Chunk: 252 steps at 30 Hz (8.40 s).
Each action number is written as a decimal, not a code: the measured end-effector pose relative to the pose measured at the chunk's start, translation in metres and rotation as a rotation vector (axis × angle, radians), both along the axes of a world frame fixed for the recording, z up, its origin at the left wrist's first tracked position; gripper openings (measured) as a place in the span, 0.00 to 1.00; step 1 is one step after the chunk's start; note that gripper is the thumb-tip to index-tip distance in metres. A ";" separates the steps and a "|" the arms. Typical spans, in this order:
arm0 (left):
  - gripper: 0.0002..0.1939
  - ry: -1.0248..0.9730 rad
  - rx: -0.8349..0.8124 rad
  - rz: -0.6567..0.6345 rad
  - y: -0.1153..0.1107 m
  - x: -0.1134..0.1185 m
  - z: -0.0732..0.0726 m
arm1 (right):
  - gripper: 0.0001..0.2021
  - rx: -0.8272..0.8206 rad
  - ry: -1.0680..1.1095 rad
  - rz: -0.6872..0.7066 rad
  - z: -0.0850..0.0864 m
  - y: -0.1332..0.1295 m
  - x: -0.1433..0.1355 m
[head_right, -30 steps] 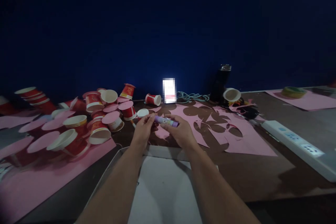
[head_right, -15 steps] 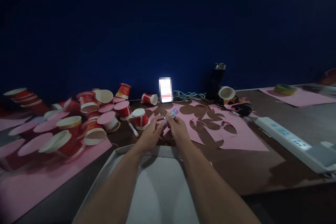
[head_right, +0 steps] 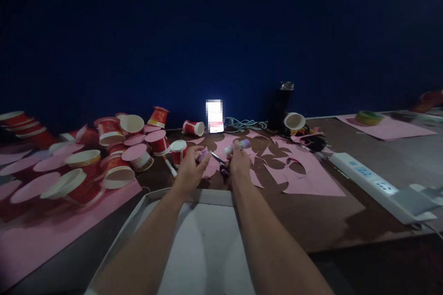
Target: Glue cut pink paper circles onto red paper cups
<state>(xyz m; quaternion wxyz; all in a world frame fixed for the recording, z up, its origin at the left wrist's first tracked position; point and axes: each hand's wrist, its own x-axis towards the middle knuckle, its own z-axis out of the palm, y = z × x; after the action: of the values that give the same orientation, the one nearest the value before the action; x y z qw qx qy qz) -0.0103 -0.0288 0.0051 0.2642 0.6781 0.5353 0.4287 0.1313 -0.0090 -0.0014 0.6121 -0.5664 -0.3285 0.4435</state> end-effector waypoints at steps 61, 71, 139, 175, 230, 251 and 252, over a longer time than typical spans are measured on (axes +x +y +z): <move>0.12 0.707 0.000 -0.205 0.013 -0.014 -0.013 | 0.16 0.016 0.500 0.220 0.010 -0.022 -0.024; 0.16 0.607 -0.185 -0.068 0.022 -0.015 -0.012 | 0.16 0.028 0.186 0.137 0.007 -0.025 -0.023; 0.11 0.467 -0.147 -0.051 0.035 -0.021 -0.022 | 0.15 0.149 -0.820 0.091 0.010 -0.030 -0.014; 0.11 0.399 -0.139 -0.060 0.032 -0.020 -0.026 | 0.18 0.120 -0.154 -0.116 0.011 -0.022 -0.010; 0.18 -0.494 -0.027 -0.111 0.007 -0.002 0.000 | 0.17 0.301 0.094 -0.188 0.020 -0.029 -0.014; 0.15 -0.219 0.010 -0.064 0.009 -0.014 -0.009 | 0.17 0.204 0.095 -0.156 0.012 -0.022 -0.014; 0.15 -0.222 0.007 -0.075 0.010 -0.013 -0.009 | 0.17 0.203 0.089 -0.152 0.012 -0.022 -0.014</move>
<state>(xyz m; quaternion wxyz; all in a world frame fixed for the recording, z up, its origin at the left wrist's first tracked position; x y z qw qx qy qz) -0.0235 -0.0193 -0.0042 0.3355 0.6467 0.4756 0.4930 0.1169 -0.0312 0.0111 0.7120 -0.5046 -0.3004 0.3849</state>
